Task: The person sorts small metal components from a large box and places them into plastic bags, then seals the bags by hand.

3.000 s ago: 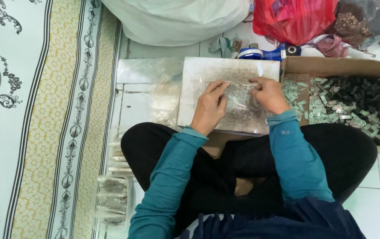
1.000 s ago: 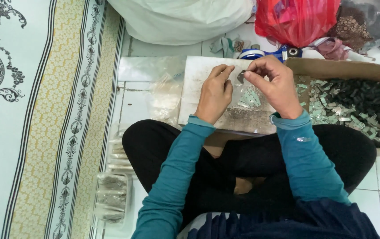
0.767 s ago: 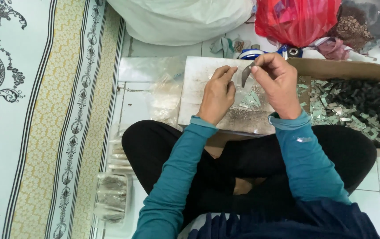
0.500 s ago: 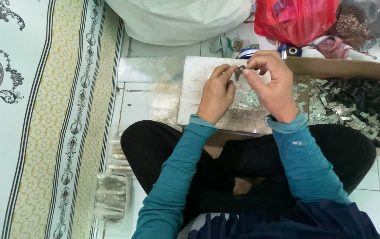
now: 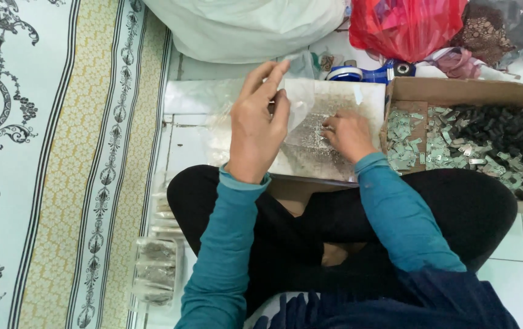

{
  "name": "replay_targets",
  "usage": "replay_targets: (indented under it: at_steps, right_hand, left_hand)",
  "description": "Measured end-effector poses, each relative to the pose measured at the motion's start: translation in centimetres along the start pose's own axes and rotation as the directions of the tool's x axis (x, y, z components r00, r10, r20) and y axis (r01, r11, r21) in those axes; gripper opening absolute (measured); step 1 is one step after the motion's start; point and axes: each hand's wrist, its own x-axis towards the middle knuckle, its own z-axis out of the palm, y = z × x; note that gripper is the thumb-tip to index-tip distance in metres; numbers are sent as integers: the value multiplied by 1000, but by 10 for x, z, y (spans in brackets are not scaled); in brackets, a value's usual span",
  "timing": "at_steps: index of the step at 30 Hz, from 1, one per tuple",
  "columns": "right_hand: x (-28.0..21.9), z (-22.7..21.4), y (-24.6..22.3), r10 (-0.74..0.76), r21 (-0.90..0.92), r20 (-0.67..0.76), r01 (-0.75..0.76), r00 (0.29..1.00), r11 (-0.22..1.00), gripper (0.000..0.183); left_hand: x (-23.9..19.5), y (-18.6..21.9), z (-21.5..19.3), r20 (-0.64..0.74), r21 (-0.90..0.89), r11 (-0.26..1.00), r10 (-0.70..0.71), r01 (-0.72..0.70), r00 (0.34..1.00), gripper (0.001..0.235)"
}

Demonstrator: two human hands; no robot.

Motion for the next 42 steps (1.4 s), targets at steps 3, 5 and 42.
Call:
replay_targets:
  at_steps: [3,5,42]
  right_hand:
    - [-6,9,-13,59,-58,31,-57,998,997,15]
    - [-6,8,-13,47,-49,13,-47,999,998,16]
    - [-19,21,-22,88,-98,-21,-90,996,991,18]
  left_hand:
    - [-5,-44,32,56,-3,1000,-1,2,998,40]
    - [-16,-60,45,98,-9,999,-47,48,994,40]
    - [-4,-6,-1,-116,-92,994,43,-54,992,43]
